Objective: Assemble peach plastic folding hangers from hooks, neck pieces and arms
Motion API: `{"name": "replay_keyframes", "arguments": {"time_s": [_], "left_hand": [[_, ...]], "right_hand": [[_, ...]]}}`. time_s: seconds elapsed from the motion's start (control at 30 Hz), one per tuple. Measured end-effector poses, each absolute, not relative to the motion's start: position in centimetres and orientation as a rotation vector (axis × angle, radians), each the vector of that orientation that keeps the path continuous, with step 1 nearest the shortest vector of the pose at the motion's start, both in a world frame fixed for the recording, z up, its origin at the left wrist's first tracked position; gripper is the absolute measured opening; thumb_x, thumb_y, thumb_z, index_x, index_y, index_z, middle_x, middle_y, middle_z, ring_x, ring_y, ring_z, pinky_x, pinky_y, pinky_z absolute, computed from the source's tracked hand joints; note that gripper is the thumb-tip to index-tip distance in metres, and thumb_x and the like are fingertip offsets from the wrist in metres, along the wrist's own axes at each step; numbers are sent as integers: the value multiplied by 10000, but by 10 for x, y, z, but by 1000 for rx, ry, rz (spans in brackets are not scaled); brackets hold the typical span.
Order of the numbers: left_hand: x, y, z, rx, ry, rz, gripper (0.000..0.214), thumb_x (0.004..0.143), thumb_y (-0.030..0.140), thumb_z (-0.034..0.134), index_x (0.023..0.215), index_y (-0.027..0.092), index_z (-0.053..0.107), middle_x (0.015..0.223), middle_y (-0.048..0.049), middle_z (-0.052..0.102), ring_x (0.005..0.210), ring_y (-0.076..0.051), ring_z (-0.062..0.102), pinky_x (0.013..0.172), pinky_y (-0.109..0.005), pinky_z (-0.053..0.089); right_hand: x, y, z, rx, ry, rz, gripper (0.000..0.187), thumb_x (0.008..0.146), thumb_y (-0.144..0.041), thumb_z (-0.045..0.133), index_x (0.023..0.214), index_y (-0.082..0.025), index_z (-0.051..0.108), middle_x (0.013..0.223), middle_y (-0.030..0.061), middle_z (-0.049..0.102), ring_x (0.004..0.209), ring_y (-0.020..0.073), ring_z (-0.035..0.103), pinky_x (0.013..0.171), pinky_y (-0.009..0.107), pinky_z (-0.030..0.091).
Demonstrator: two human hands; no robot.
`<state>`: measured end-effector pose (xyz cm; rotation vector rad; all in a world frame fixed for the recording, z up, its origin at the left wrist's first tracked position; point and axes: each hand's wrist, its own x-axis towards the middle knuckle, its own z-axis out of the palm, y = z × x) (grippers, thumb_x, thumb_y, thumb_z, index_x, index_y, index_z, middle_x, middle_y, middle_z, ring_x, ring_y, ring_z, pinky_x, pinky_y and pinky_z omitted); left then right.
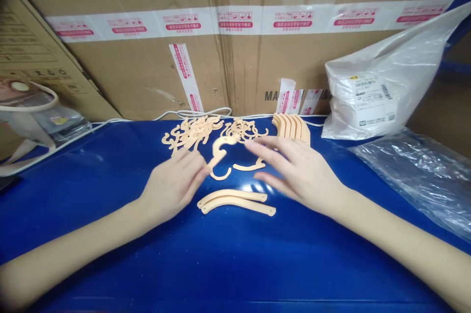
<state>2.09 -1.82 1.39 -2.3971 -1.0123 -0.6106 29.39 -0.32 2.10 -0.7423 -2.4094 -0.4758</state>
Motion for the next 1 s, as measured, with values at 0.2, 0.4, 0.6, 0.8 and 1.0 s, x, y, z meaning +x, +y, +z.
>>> {"name": "replay_keyframes", "arguments": {"time_s": [0.2,0.4,0.6,0.8,1.0], "left_hand": [[32,-32,14,-2532,-713,-571,298,983,257,376,755,149,535,696,-33,561,645,-183,462,592,-288,409],[28,-32,12,-2588,-663,-569,321,996,294,351,773,150,531,729,-37,583,674,-171,496,605,-257,425],[27,-32,11,-2630,-644,-591,333,1000,311,336,785,149,532,721,-29,583,678,-162,495,633,-252,441],[25,-29,11,-2682,-728,-632,321,994,325,349,802,145,531,741,-33,575,683,-167,465,588,-248,408],[26,-27,11,-2653,-712,-644,317,1003,247,327,788,139,532,720,-28,575,663,-153,452,574,-234,390]], "right_hand": [[287,-19,24,-578,-2501,-692,355,881,-113,567,1230,-176,558,1144,101,645,942,202,605,800,338,450],[292,-14,22,-590,-2526,-643,352,894,-83,528,1229,-185,568,1098,74,669,924,191,601,817,342,430],[293,-13,23,-528,-2535,-581,224,899,-90,528,1095,-159,612,1064,77,683,901,186,610,810,339,437],[294,-7,28,-526,-2494,-587,98,896,-110,546,959,-144,614,971,79,691,823,183,602,714,327,440],[306,2,33,-588,-2532,-453,86,915,-169,526,945,-169,607,952,63,669,859,183,602,763,307,457]]}}
